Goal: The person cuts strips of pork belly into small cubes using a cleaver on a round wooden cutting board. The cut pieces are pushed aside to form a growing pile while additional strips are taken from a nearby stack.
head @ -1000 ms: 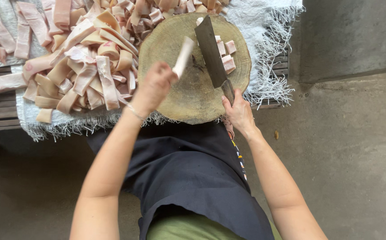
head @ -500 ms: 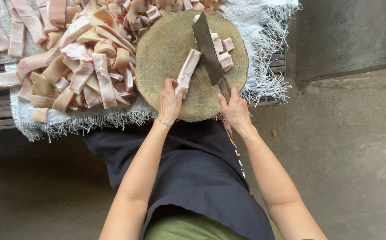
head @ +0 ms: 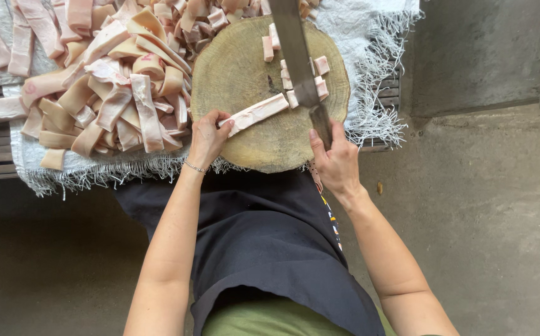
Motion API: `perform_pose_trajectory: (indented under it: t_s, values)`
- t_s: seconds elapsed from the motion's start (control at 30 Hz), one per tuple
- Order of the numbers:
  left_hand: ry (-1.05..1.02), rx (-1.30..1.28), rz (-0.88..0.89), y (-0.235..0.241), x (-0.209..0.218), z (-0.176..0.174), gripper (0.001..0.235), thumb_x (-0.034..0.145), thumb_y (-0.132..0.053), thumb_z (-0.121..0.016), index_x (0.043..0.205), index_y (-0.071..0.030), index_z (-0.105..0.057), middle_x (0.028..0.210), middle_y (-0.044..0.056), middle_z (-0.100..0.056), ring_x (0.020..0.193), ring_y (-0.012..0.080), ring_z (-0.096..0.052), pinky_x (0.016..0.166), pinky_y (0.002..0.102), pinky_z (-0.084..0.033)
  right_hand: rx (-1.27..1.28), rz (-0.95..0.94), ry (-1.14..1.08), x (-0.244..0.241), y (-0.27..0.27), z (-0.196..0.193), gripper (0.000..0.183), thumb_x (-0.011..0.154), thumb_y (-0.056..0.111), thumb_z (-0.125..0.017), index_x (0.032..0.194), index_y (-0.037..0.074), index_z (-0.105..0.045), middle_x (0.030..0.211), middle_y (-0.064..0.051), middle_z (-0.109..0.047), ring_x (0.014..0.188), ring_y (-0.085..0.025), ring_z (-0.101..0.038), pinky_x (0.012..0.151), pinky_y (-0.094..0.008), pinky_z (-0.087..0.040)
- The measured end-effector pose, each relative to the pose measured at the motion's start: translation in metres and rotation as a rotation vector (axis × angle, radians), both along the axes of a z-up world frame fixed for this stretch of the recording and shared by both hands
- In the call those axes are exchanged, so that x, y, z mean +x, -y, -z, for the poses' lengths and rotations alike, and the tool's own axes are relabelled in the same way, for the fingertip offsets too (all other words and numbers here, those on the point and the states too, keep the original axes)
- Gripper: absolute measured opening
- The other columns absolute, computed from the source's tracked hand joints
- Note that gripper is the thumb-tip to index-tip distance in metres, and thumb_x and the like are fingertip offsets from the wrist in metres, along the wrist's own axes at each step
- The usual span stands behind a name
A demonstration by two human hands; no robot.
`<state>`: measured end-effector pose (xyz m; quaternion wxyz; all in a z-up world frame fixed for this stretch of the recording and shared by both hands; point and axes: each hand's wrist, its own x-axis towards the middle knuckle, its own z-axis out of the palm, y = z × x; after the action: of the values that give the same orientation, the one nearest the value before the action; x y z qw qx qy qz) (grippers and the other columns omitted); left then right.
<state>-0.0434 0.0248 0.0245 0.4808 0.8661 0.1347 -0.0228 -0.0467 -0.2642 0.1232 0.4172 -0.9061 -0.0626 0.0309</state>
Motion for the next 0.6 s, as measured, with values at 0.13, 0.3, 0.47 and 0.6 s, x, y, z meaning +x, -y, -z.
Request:
perform_pose_trajectory:
  t_s: [0.13, 0.3, 0.47, 0.6]
  values:
    - [-0.036, -0.062, -0.026, 0.000, -0.001, 0.000, 0.025, 0.093, -0.020, -0.070, 0.108, 0.000, -0.071, 0.082, 0.016, -0.075, 0.076, 0.0251, -0.074, 0.072, 0.035, -0.056, 0.107, -0.007, 0.060, -0.010, -0.001, 0.019, 0.036, 0.110, 0.033, -0.056, 0.125, 0.001, -0.051, 0.062, -0.013, -0.059, 0.049, -0.024, -0.061, 0.052, -0.038, -0.051]
    - [0.043, -0.004, -0.033, -0.002, 0.001, 0.002, 0.024, 0.092, -0.019, -0.072, 0.106, 0.000, -0.073, 0.086, 0.017, -0.075, 0.079, 0.0262, -0.073, 0.074, 0.037, -0.055, -0.189, -0.139, 0.003, 0.002, -0.007, 0.075, 0.040, 0.105, 0.033, -0.064, 0.123, -0.001, -0.054, 0.076, -0.023, -0.067, 0.070, -0.040, -0.067, 0.061, -0.047, -0.053]
    - [0.061, -0.032, -0.014, -0.002, 0.000, 0.007, 0.025, 0.093, -0.020, -0.071, 0.107, 0.001, -0.073, 0.085, 0.017, -0.075, 0.079, 0.0244, -0.074, 0.074, 0.036, -0.056, -0.112, -0.011, -0.330, 0.018, 0.001, 0.029, 0.036, 0.102, 0.037, -0.062, 0.116, 0.003, -0.060, 0.061, -0.014, -0.065, 0.054, -0.024, -0.066, 0.055, -0.041, -0.051]
    - [-0.009, -0.068, -0.026, 0.008, 0.006, 0.008, 0.027, 0.092, -0.021, -0.070, 0.109, 0.000, -0.073, 0.084, 0.016, -0.075, 0.075, 0.0225, -0.073, 0.071, 0.035, -0.056, 0.030, 0.030, -0.060, 0.007, -0.001, -0.012, 0.035, 0.106, 0.037, -0.059, 0.115, 0.003, -0.057, 0.062, -0.008, -0.063, 0.053, -0.016, -0.064, 0.051, -0.038, -0.050]
